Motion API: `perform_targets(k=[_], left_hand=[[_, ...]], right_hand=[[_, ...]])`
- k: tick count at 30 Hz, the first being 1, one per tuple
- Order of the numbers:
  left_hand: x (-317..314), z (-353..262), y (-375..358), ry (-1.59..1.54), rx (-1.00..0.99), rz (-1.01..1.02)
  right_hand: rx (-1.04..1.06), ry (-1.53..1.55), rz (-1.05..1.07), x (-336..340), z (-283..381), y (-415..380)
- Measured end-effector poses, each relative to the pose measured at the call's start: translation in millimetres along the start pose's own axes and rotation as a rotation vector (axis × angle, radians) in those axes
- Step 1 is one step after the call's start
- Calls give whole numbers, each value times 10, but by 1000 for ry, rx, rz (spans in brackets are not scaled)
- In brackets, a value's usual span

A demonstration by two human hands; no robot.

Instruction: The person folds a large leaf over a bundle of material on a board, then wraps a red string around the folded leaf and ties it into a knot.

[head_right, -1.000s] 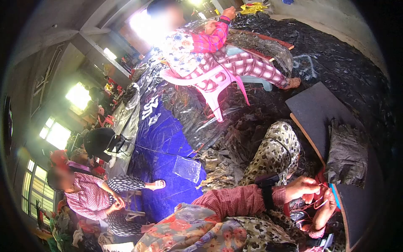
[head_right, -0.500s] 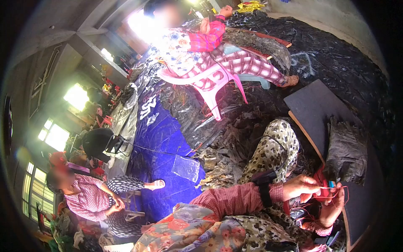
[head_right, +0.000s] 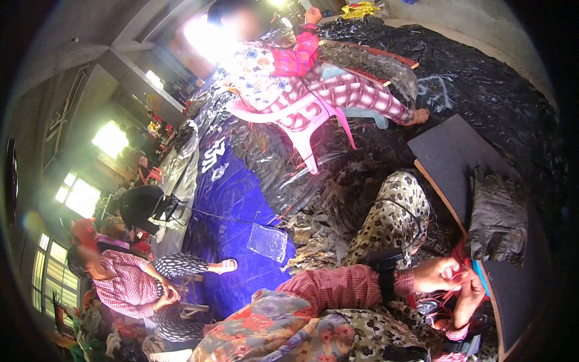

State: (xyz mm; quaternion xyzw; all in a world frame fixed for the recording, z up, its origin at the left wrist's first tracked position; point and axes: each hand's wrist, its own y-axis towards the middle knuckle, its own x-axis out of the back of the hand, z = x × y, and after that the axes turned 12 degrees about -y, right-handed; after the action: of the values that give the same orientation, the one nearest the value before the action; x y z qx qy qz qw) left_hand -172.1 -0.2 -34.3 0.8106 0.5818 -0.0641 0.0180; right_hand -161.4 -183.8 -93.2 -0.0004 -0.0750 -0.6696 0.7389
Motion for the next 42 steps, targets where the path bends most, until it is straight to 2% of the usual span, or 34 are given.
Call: perform_targets(k=[1, 2, 4, 6, 8, 10, 12, 16, 18, 20, 21, 22, 23, 24, 26, 28, 30, 34, 36, 38, 40, 42], left_hand=[[-12, 120, 28, 18, 28, 60], [-49, 205, 23, 101, -136, -19], [-53, 333, 95, 198, -137, -93], [-29, 287, 112, -287, 163, -54], [8, 256, 114, -427, 126, 7], [30, 141, 106, -497, 197, 16], [80, 75, 116, -423, 172, 92], [98, -314, 68, -467, 267, 106], [165, -250, 70, -670, 298, 99], [240, -427, 53, -558, 387, -38], [309, -330, 67, -430, 295, -49], [396, -338, 42, -438, 214, -10], [406, -317, 68, -531, 275, -149], [437, -341, 79, -638, 269, -133], [566, -258, 87, -674, 288, -76], [584, -268, 100, -582, 277, -147], [663, -161, 135, -670, 210, -98], [615, -216, 198, -697, 189, -254], [746, -151, 240, -790, 167, -229], [833, -162, 256, -752, 136, -209], [854, -179, 261, -772, 117, -232], [882, -175, 265, -810, 129, -241]], right_hand=[[-25, 21, 125, 32, 35, -29], [-51, -3, 63, -77, 112, -69], [-6, -116, 54, -98, 160, -71], [-17, -112, 27, -82, 165, -69], [-30, -107, -4, -66, 184, -59], [-148, -10, -16, -16, 242, -43], [-163, -37, -52, 4, 189, -38], [-34, -282, -110, 97, 38, 10], [-211, -233, -124, 123, 316, 19], [-327, -95, -78, 223, 494, 45], [-368, 0, -120, 242, 503, 45], [-391, 100, -150, 280, 489, 59], [-407, 140, -135, 332, 462, 70], [-414, 189, -108, 383, 448, 87], [-406, 265, -170, 436, 428, 96], [-361, 327, -237, 519, 392, 111], [-345, 333, -267, 588, 439, 109], [-368, 220, -188, 661, 444, 115], [-408, 29, -151, 680, 410, 95], [-355, -85, -121, 642, 464, 94], [-363, 26, -67, 639, 456, 73], [-374, 369, 72, 609, 489, 71]])
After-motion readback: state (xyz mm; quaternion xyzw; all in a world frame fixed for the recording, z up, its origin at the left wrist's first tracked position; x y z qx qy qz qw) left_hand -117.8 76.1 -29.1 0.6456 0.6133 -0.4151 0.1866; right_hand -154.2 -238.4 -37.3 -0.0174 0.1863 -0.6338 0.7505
